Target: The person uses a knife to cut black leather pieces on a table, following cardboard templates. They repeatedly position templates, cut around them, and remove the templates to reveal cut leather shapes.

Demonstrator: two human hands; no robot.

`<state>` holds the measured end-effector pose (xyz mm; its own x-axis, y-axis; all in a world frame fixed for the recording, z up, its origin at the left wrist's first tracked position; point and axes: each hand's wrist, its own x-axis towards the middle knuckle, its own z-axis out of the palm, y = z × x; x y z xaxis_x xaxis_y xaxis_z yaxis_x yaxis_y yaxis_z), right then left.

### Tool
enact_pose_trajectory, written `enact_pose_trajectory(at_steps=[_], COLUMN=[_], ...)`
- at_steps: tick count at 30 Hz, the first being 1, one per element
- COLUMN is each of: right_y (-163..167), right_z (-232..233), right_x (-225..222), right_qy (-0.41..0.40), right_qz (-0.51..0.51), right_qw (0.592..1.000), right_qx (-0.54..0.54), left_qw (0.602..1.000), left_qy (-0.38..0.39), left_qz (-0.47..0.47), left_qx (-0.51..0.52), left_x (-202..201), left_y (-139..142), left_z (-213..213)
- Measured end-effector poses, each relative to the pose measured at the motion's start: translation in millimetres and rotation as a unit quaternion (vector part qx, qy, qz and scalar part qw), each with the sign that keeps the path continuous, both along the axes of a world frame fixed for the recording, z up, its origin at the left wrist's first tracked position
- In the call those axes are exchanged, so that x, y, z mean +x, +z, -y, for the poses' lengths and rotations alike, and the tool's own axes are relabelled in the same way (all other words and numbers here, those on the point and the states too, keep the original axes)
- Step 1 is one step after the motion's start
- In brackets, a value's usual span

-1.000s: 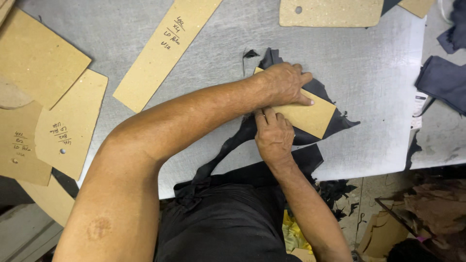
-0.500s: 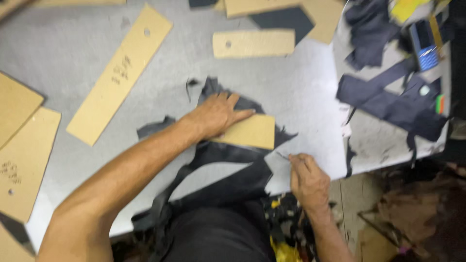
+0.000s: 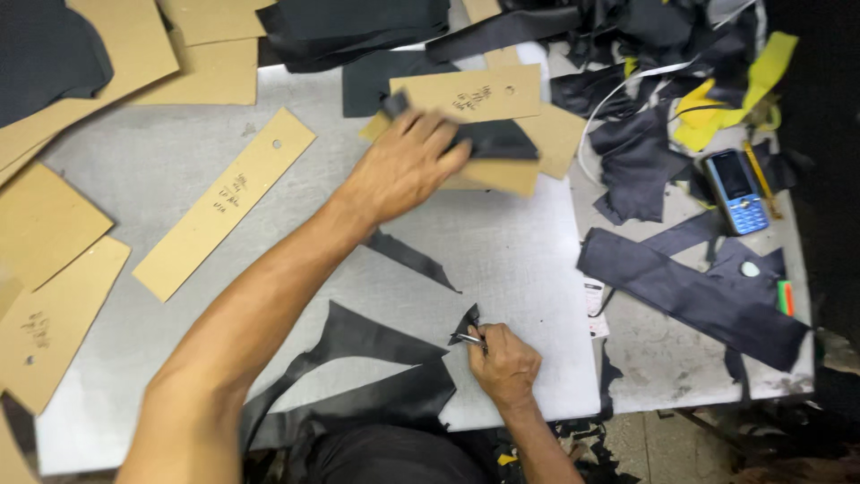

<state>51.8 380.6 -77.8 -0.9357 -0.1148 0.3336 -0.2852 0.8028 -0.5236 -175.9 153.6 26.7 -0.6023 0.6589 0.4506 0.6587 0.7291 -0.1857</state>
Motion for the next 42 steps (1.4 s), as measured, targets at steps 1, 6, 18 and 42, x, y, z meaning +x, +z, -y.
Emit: enact_pose_trajectory(at_steps=[1, 6, 18, 42], right_y=[1, 3, -21, 23], right_z=[0, 2, -16, 274], right_x=[0, -2, 7, -63], right_qy=[-0.001, 0.001, 0.054, 0.254], right_qz=[-0.002, 0.000, 0.049, 0.067], right_qw=[1.000, 1.000, 0.993, 0.965], right_qx=[-0.006, 0.010, 0.094, 0.010], left_qw=[0.993, 0.901, 0.776, 0.472], left_qy=[0.017, 0.185, 0.530, 0.443], left_qz=[-0.119, 0.389, 0.330, 0.205], left_qx=[0.007, -0.055, -0.093, 0.735], left_x=[-13, 3, 299, 377], left_y=[-4, -27, -47, -56], left_z=[-2, 21, 246, 316])
